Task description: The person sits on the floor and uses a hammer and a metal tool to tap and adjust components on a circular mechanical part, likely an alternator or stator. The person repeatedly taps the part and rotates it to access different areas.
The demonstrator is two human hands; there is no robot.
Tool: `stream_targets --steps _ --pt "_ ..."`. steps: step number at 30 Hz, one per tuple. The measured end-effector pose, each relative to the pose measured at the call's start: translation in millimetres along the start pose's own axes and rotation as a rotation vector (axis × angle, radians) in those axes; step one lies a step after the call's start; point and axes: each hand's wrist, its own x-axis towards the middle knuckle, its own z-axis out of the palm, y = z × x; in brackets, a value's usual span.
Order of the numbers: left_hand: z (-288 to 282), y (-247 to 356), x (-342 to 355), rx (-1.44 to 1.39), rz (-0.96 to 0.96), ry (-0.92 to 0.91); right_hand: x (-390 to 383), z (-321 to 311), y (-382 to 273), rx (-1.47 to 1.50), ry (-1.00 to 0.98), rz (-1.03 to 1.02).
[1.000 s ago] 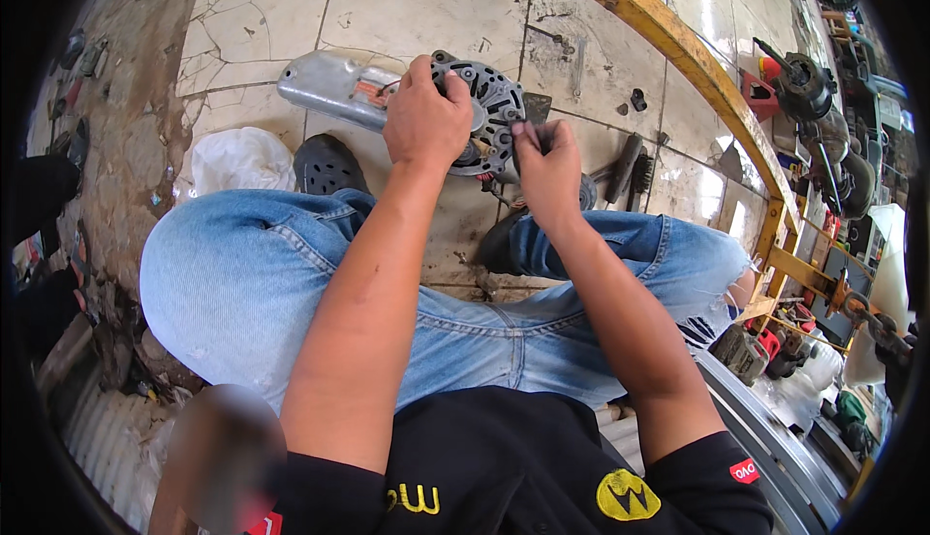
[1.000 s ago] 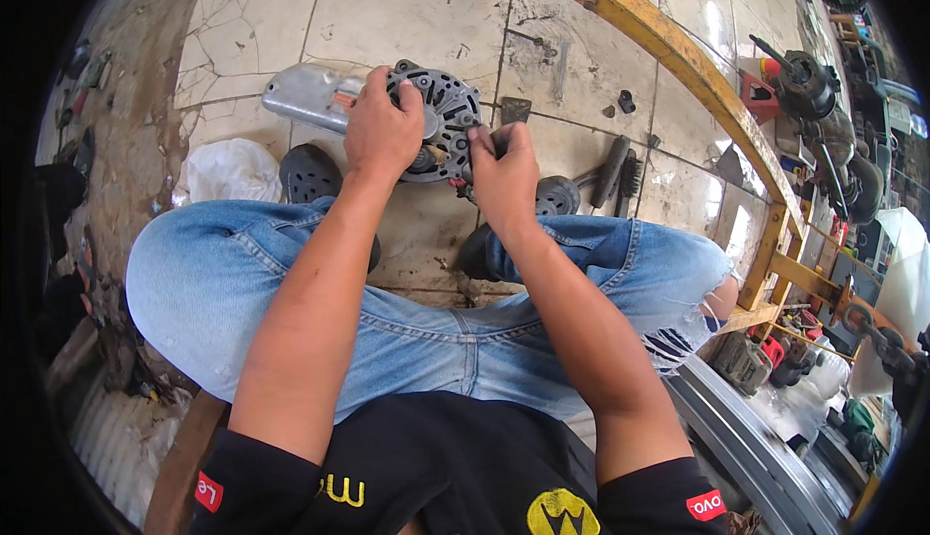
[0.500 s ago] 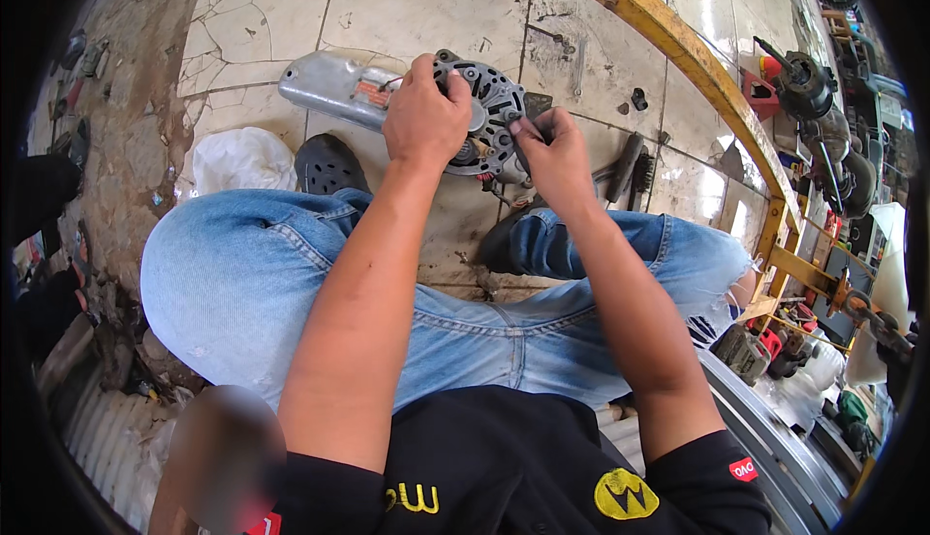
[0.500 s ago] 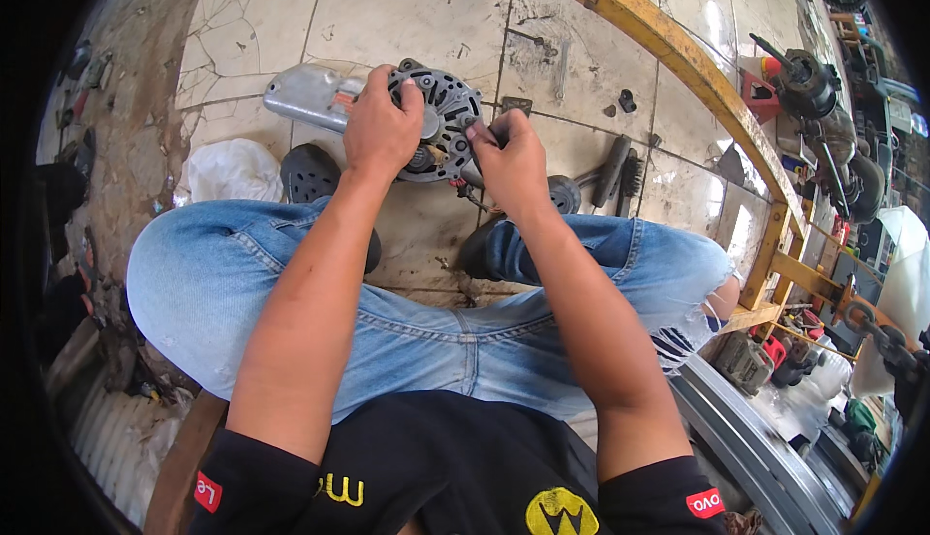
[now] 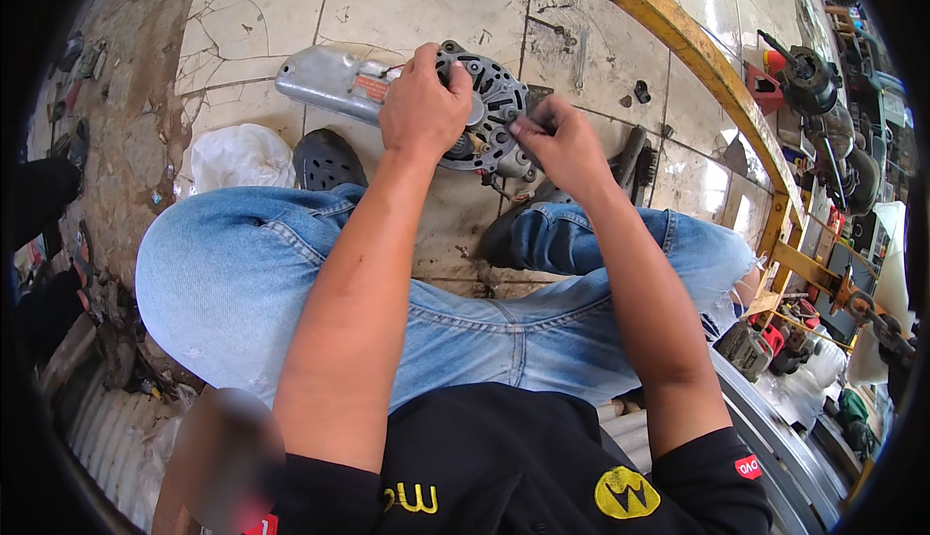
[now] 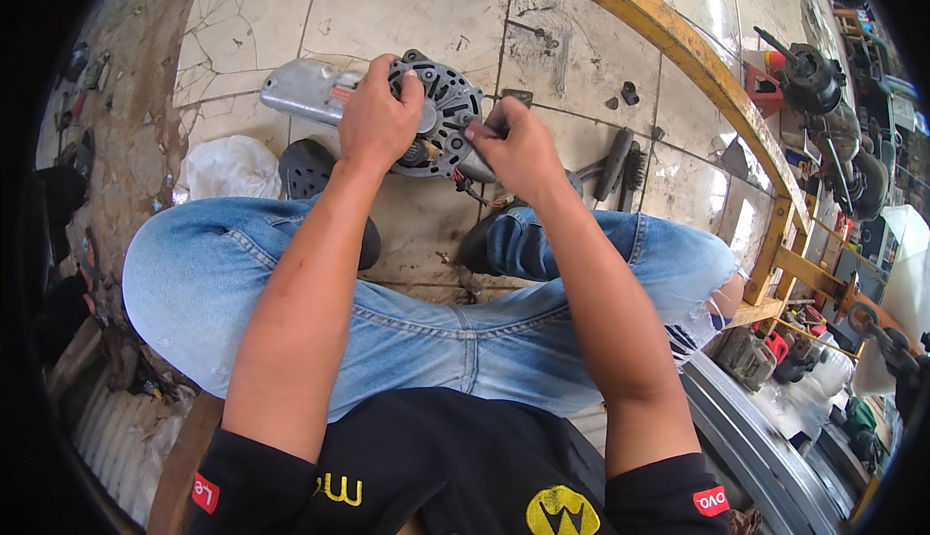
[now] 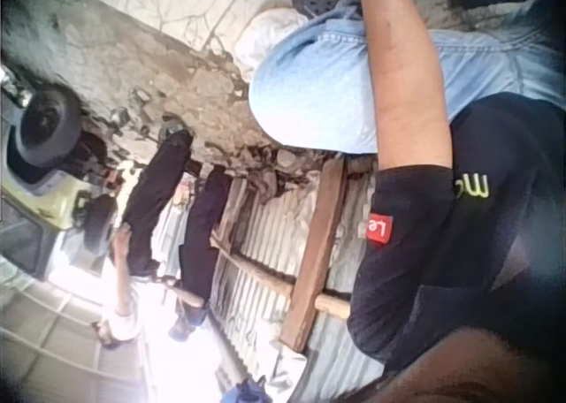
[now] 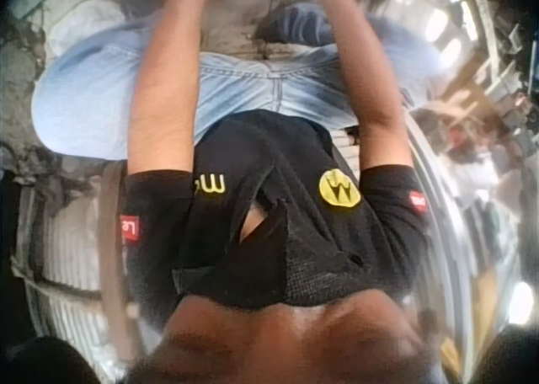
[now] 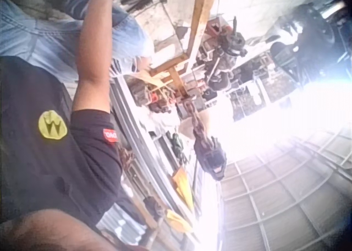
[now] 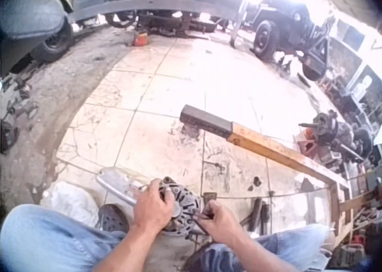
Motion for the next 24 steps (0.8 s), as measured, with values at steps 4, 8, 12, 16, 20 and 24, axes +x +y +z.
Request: stream_targets --steps 4,8,12,16,20,24 --pt "0 2 -1 -0.045 0.010 0.020 6 -3 1 0.101 0.076 0.049" --pt "1 1 1 -0.010 0.017 -0.014 -3 -4 -2 -0.049 0.017 0.025" --pt "2 -2 1 -0.008 0.011 0.003 1 -13 -10 0.098 0.241 0.158" --pt "2 -1 -1 -0.049 0.033 0.025 -9 -13 -2 0.543 0.102 0.383" --pt "5 -2 1 -0.023 0.022 0.037 -19 14 -5 0.767 0.116 0.408" --pt "3 0 -1 -0.026 0.007 0.024 -22 14 -11 0.827 0.098 0.394"
